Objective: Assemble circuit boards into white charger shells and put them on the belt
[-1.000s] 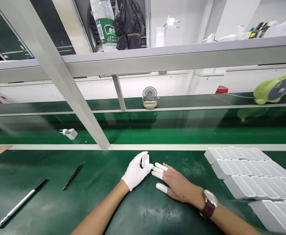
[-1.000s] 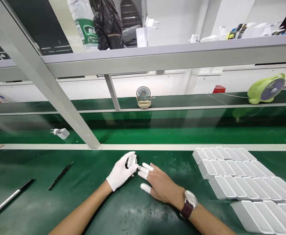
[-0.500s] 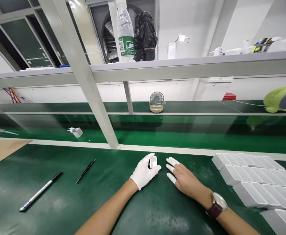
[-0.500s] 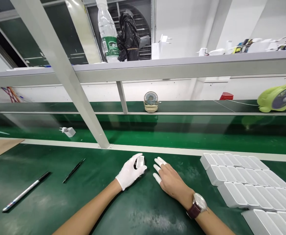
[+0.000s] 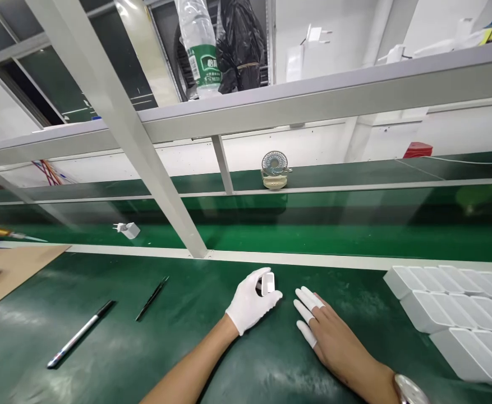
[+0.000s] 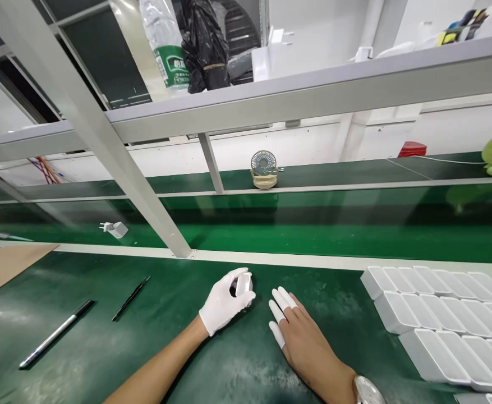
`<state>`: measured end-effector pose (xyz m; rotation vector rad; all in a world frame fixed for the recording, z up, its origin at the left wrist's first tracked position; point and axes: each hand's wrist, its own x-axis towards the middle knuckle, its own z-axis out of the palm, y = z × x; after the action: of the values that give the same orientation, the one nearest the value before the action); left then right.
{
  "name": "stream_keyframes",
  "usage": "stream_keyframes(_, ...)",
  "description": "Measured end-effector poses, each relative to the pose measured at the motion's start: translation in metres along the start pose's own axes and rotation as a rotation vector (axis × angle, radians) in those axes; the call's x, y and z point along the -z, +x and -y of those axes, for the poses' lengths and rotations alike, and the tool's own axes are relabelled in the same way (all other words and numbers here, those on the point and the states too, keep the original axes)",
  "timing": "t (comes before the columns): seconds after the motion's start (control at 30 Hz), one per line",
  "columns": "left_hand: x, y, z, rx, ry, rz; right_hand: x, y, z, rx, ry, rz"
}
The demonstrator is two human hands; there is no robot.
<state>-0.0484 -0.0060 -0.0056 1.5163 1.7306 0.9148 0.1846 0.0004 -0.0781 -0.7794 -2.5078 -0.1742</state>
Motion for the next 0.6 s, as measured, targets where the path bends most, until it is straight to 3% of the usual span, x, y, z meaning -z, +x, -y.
stream_keyframes(0.27,0.001,0.001,-0.005,0.052,-0.035,0.03,0.006,0.001,0.006,0.002,0.025,-0.081)
stream_keyframes(0.6,0.019,0.009,0.007,-0.061,-0.145,0.153,0.018,0.01,0.006,0.001,0.023,-0.098)
